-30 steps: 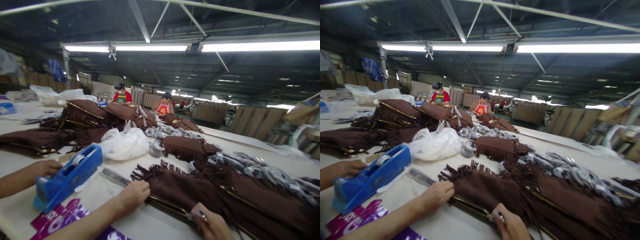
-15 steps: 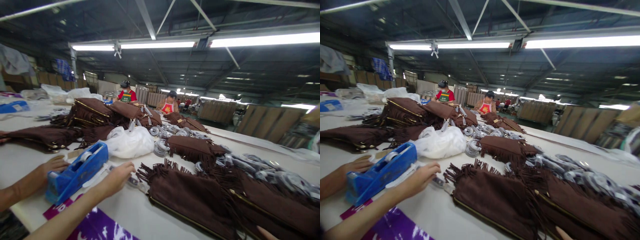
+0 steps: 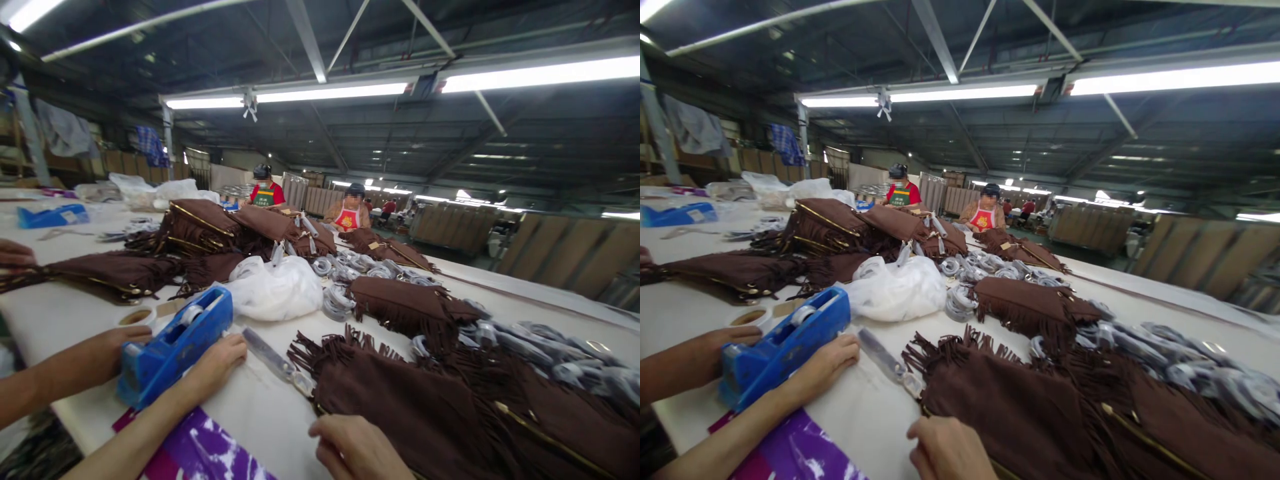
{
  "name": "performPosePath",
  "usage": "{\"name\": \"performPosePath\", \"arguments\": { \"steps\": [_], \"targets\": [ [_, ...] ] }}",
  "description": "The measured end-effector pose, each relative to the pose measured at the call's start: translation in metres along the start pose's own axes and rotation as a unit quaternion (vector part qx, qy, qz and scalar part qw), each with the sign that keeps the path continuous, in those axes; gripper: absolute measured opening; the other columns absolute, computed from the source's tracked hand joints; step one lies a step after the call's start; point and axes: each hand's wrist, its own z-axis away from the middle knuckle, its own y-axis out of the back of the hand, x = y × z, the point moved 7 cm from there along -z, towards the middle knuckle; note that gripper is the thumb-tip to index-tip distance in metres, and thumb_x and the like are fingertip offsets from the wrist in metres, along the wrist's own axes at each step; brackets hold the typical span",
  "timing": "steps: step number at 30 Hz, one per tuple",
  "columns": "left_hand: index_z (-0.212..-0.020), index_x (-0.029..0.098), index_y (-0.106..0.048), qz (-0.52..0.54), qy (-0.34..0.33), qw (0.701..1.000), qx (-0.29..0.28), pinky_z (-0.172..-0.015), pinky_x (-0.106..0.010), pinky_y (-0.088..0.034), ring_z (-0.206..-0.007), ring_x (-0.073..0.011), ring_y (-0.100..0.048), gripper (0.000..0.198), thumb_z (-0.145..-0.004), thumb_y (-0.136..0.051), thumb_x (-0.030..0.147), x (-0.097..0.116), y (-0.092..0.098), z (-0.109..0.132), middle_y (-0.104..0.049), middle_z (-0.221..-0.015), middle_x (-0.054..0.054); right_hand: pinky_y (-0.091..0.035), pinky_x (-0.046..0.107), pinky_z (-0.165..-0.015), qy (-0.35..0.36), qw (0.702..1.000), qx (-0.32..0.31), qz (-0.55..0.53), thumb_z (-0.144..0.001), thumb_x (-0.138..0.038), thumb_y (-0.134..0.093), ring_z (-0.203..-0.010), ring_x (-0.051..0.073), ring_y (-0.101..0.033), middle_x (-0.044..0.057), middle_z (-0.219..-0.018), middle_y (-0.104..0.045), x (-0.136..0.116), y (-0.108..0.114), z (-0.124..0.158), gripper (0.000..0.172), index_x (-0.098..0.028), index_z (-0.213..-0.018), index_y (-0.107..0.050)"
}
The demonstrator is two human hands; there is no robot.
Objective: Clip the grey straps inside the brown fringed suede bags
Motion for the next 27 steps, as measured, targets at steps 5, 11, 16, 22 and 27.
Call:
{"name": "performPosePath", "arguments": {
  "steps": [5,11,16,22,27],
  "targets": [
    [-0.071,0.019,-0.051,0.012,0.014,1.0,0.008,-0.077,-0.03,-0.042,-0.082,-0.0195,-0.055,0.024,-0.09,-0.037,0.018,-0.005,0.0,0.002,-0.059,-0.084,-0.006,-0.046,0.025,-0.076,-0.028,0.998,0.041,-0.024,-0.087,-0.018,-0.055,-0.088,0.022,-0.069,0.007,-0.093,-0.075,-0.023,-0.011,-0.069,0.024,-0.02,-0.108,-0.067],
    [-0.072,0.02,-0.05,0.026,0.022,0.999,0.012,-0.075,-0.029,-0.041,-0.081,-0.0188,-0.055,0.022,-0.09,-0.037,0.017,-0.007,0.0,0.003,-0.06,-0.082,-0.004,-0.042,0.022,-0.065,-0.09,0.995,0.03,-0.003,-0.09,-0.021,-0.055,-0.072,0.019,-0.068,0.006,-0.074,-0.072,-0.028,-0.021,-0.118,0.014,-0.017,-0.087,-0.067],
    [-0.071,0.02,-0.05,0.029,0.022,0.999,0.014,-0.075,-0.029,-0.041,-0.08,-0.0187,-0.055,0.023,-0.09,-0.038,0.018,-0.011,-0.002,0.002,-0.059,-0.081,-0.004,-0.039,0.024,-0.061,-0.104,0.994,0.01,0.038,-0.089,-0.023,-0.055,-0.074,0.021,-0.068,0.009,-0.08,-0.073,-0.024,-0.019,-0.117,0.016,-0.019,-0.081,-0.068],
    [-0.067,0.019,-0.051,0.002,0.018,1.0,0.021,-0.073,-0.028,-0.043,-0.077,-0.0178,-0.057,0.026,-0.089,-0.037,0.015,-0.009,-0.003,0.001,-0.061,-0.08,-0.004,-0.031,0.024,-0.053,-0.119,0.993,-0.005,0.009,-0.076,-0.016,-0.053,-0.059,0.017,-0.06,0.003,-0.061,-0.065,0.006,0.018,-0.066,0.019,-0.019,-0.058,-0.056],
    [-0.073,0.019,-0.061,-0.024,0.011,0.999,0.022,-0.079,-0.031,-0.048,-0.083,-0.0198,-0.061,0.032,-0.088,-0.034,0.015,-0.01,0.0,0.003,-0.067,-0.089,-0.007,-0.028,0.021,-0.044,-0.15,0.957,0.061,-0.241,-0.084,-0.032,-0.045,-0.046,0.01,-0.04,-0.005,-0.051,-0.044,0.045,0.061,0.009,0.026,-0.022,-0.061,-0.04]
  ]
}}
